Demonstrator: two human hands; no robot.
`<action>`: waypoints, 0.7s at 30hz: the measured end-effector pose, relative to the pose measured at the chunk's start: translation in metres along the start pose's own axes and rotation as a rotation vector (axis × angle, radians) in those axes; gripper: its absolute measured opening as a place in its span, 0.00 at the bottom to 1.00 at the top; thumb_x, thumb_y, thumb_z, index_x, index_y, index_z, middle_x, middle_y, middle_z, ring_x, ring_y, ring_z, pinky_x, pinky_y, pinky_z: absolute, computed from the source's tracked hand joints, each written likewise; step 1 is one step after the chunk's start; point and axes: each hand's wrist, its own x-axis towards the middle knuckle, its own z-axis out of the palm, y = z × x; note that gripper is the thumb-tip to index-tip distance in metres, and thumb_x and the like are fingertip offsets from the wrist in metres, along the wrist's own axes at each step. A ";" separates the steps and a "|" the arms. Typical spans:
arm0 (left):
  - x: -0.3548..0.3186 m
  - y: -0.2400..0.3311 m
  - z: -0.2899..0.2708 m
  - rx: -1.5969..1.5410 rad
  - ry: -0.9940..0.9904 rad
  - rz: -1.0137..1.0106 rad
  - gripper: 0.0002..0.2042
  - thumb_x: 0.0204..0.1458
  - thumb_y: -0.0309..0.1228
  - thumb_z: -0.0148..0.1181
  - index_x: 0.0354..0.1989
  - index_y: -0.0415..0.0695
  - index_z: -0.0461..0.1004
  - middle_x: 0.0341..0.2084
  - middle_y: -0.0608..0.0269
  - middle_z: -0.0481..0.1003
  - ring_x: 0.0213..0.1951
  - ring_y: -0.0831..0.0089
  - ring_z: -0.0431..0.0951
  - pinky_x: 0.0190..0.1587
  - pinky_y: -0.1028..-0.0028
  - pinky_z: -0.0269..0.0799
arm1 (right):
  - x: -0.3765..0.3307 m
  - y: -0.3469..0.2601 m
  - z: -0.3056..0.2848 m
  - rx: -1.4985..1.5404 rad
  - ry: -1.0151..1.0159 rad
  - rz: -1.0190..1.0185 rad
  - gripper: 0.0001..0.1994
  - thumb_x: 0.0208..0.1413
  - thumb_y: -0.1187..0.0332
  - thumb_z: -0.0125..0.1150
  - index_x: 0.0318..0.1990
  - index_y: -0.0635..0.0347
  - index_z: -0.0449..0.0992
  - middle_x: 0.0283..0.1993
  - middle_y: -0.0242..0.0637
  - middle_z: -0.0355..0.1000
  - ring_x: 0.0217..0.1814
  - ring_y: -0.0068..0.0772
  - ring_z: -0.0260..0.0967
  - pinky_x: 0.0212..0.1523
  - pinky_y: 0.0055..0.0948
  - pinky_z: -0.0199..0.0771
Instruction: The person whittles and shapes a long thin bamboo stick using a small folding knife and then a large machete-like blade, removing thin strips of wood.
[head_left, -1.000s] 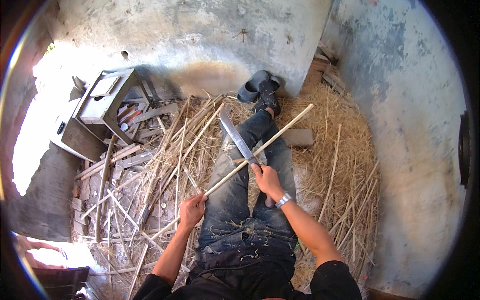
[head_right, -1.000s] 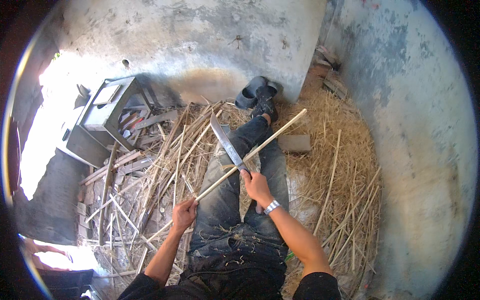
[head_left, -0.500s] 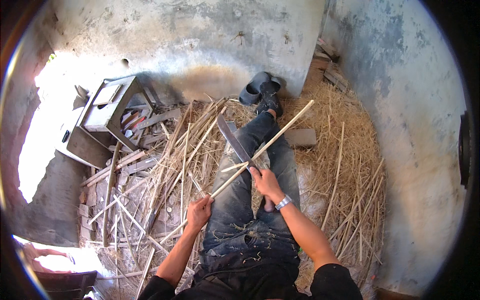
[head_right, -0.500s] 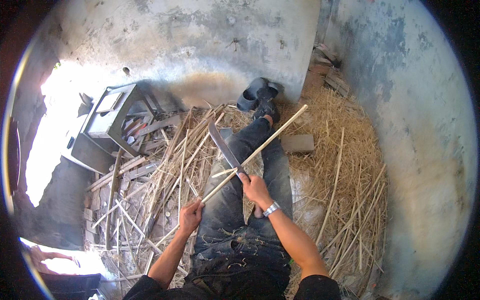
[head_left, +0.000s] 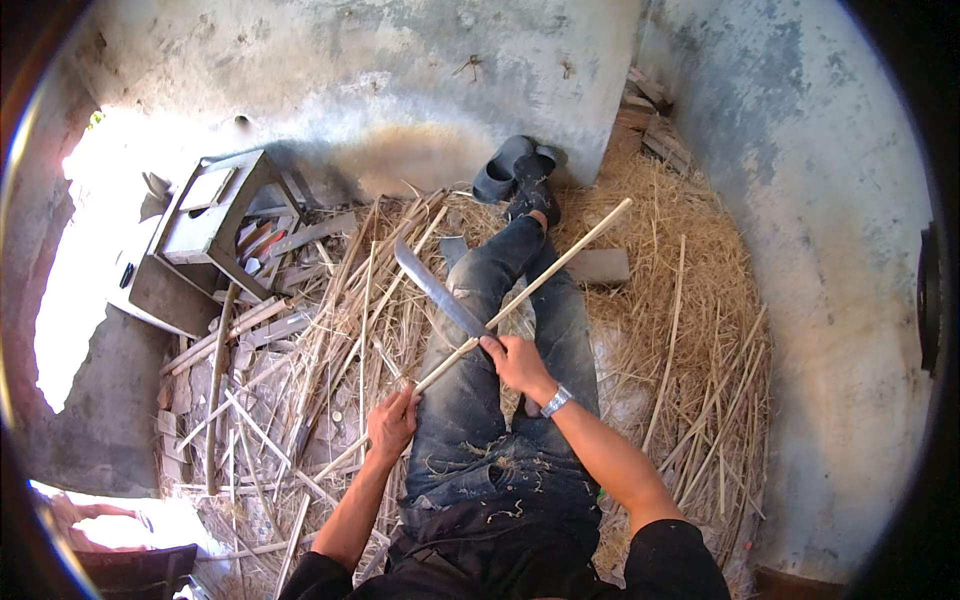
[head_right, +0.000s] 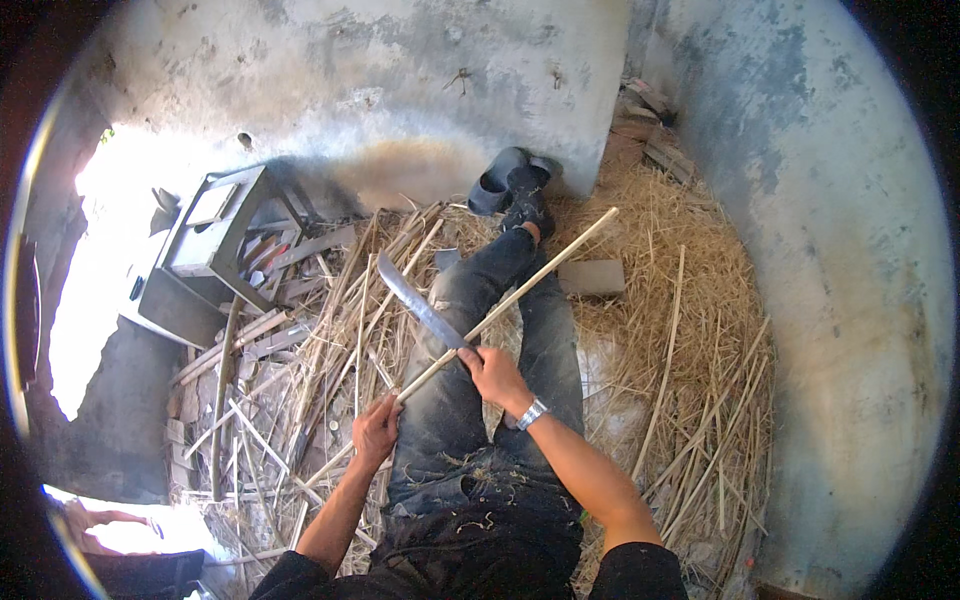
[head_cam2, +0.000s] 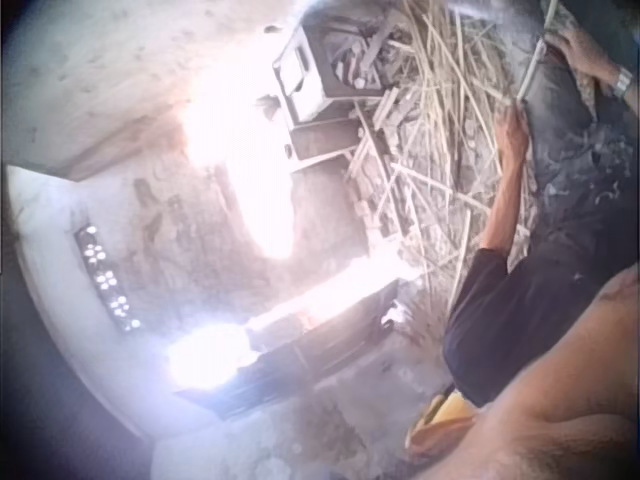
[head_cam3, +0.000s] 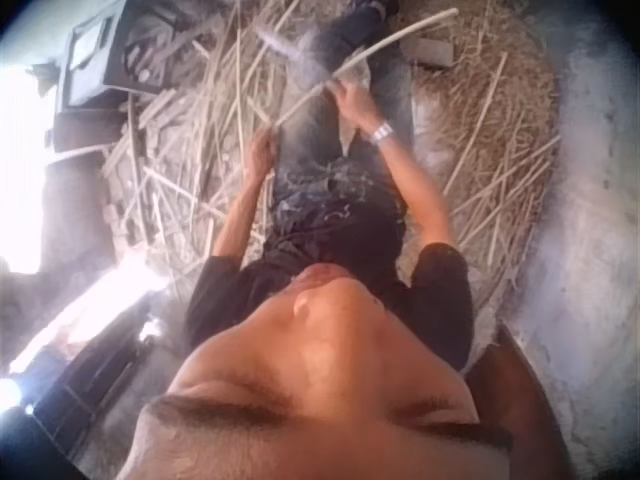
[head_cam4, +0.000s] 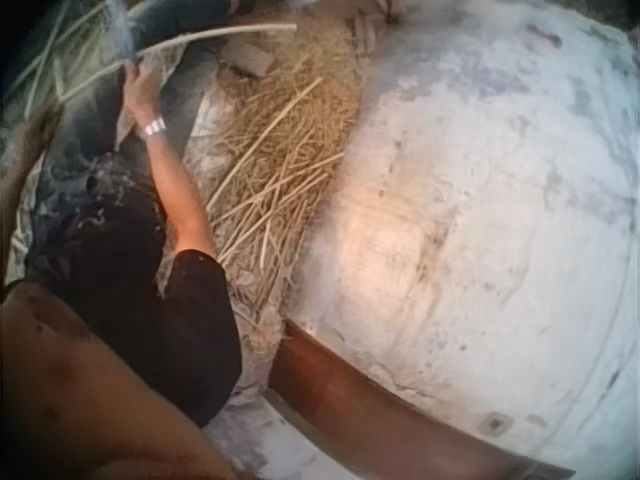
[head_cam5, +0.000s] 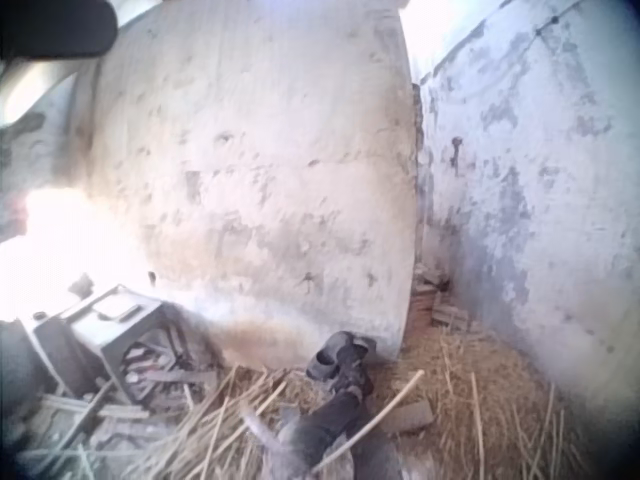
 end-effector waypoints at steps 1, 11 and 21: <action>-0.002 0.002 -0.001 0.044 0.014 0.012 0.11 0.56 0.29 0.68 0.46 0.42 0.82 0.30 0.52 0.81 0.29 0.53 0.83 0.30 0.60 0.76 | 0.005 0.001 -0.006 -0.017 0.074 -0.027 0.29 0.70 0.46 0.53 0.32 0.68 0.78 0.24 0.57 0.74 0.30 0.63 0.75 0.30 0.53 0.70; 0.008 -0.001 0.019 0.079 0.102 0.024 0.09 0.56 0.31 0.67 0.44 0.46 0.83 0.28 0.58 0.80 0.28 0.55 0.82 0.28 0.60 0.74 | 0.023 0.031 -0.001 -0.043 0.357 -0.113 0.28 0.71 0.49 0.53 0.27 0.67 0.76 0.22 0.54 0.73 0.24 0.56 0.73 0.28 0.49 0.68; 0.002 -0.004 0.021 -0.141 0.127 0.048 0.08 0.57 0.28 0.66 0.43 0.40 0.82 0.26 0.50 0.79 0.26 0.51 0.80 0.30 0.60 0.74 | 0.055 0.038 -0.051 -0.087 0.538 -0.007 0.31 0.70 0.45 0.52 0.27 0.66 0.76 0.22 0.54 0.74 0.29 0.65 0.74 0.30 0.53 0.69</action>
